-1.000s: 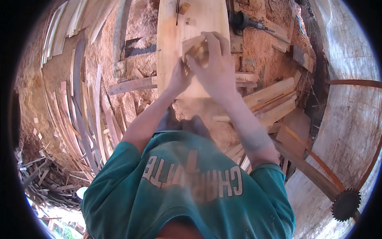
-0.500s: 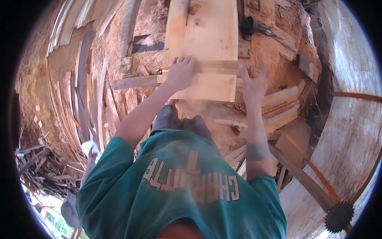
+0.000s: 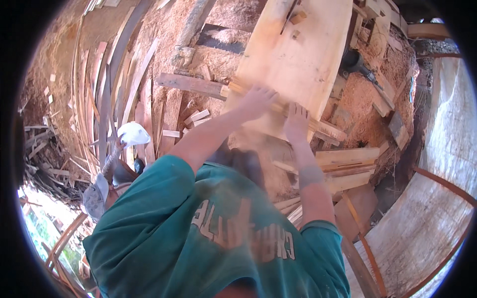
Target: The person cuts small pieces of wood using a circular saw embedded in a table, repeatedly pushing the wood through the blade by hand and then gathering the cut pieces into a bundle.
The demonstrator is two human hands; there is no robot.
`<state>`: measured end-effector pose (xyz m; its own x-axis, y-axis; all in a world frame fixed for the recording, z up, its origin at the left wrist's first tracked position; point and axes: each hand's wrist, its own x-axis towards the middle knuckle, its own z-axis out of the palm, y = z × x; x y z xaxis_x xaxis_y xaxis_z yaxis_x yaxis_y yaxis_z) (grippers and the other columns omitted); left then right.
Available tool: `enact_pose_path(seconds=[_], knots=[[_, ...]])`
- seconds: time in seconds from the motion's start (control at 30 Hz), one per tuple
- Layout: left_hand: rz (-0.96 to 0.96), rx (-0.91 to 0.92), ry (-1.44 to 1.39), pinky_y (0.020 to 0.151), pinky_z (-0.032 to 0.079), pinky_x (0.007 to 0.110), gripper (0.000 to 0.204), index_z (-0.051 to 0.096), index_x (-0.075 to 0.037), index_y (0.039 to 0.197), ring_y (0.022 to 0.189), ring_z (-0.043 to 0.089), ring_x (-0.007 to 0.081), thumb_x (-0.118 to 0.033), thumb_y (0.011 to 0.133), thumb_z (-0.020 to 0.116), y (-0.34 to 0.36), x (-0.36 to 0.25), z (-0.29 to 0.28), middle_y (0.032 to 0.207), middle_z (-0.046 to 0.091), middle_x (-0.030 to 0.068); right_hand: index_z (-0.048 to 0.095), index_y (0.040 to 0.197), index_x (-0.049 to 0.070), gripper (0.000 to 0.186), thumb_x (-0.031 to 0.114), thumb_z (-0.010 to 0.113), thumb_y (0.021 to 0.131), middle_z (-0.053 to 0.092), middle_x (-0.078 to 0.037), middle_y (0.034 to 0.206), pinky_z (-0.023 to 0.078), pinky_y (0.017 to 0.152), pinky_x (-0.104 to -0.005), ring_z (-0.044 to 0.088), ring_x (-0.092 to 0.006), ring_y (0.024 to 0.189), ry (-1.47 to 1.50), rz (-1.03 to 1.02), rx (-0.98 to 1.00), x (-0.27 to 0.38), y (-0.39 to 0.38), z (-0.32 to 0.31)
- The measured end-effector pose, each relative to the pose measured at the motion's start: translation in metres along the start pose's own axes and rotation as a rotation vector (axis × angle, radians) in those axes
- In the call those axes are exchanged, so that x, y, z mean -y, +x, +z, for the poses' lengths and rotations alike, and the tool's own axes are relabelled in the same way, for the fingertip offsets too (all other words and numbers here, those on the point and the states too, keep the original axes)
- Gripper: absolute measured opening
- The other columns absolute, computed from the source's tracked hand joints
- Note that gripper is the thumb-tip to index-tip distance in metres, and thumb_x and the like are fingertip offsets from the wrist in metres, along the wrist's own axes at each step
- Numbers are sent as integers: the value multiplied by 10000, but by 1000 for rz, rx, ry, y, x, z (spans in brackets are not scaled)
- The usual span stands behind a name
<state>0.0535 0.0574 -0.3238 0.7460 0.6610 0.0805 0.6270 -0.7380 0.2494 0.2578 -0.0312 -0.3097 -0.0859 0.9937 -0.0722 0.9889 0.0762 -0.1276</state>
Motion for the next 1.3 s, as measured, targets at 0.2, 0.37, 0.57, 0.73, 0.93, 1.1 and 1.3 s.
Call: enact_pose_path(seconds=[0.2, 0.37, 0.57, 0.73, 0.93, 1.1, 1.3], knots=[[-80, -189, -296, 1011, 399, 529, 512, 539, -73, 1290, 1151, 575, 277, -186, 835, 745, 18, -12, -57, 1198, 606, 75, 586, 1132, 100, 435, 257, 792, 783, 625, -103, 1051, 458, 936, -485, 625, -290, 1019, -203, -242, 128, 21, 57, -187], [-159, -540, -812, 1041, 394, 485, 573, 524, -57, 1295, 1156, 536, 370, -90, 795, 802, 59, -35, -91, 1209, 598, 151, 622, 1202, 48, 505, 303, 815, 812, 658, -117, 1076, 500, 922, -465, 647, -316, 1031, -585, -477, 188, 83, 101, -342], [-260, -500, -971, 1073, 427, 501, 620, 434, -14, 1394, 1275, 476, 468, -75, 870, 760, 27, -15, -52, 1332, 515, 248, 613, 1388, 7, 488, 338, 630, 1030, 639, -216, 1385, 449, 1120, -462, 595, -372, 1316, 45, -149, -297, 64, 112, -401], [-283, -439, -1008, 1042, 432, 539, 657, 395, -23, 1392, 1231, 485, 482, -41, 857, 775, 18, -14, -47, 1327, 514, 269, 431, 1533, -48, 592, 320, 535, 1080, 463, -258, 1566, 381, 1195, -486, 411, -439, 1478, 19, -216, -348, 64, 56, -331], [-190, -512, -924, 978, 471, 508, 586, 368, -2, 1403, 1183, 529, 494, -42, 924, 703, 14, -15, -45, 1276, 494, 266, 397, 1560, -31, 697, 243, 662, 976, 386, -237, 1617, 286, 1221, -566, 354, -446, 1499, 71, -179, -413, 90, 26, -262], [-230, -480, -947, 993, 458, 519, 598, 389, -6, 1377, 1184, 521, 487, -61, 895, 739, 12, -12, -46, 1268, 520, 267, 432, 1543, -8, 707, 213, 703, 928, 378, -233, 1612, 298, 1206, -557, 362, -467, 1479, -33, -148, -467, 101, 30, -254], [-334, -448, -1012, 1027, 435, 530, 598, 418, -19, 1342, 1195, 512, 463, -108, 867, 771, 7, -22, -55, 1282, 533, 239, 530, 1468, -6, 604, 138, 753, 925, 493, -242, 1452, 447, 1096, -536, 496, -435, 1338, 32, -186, -472, 117, 31, -263]])
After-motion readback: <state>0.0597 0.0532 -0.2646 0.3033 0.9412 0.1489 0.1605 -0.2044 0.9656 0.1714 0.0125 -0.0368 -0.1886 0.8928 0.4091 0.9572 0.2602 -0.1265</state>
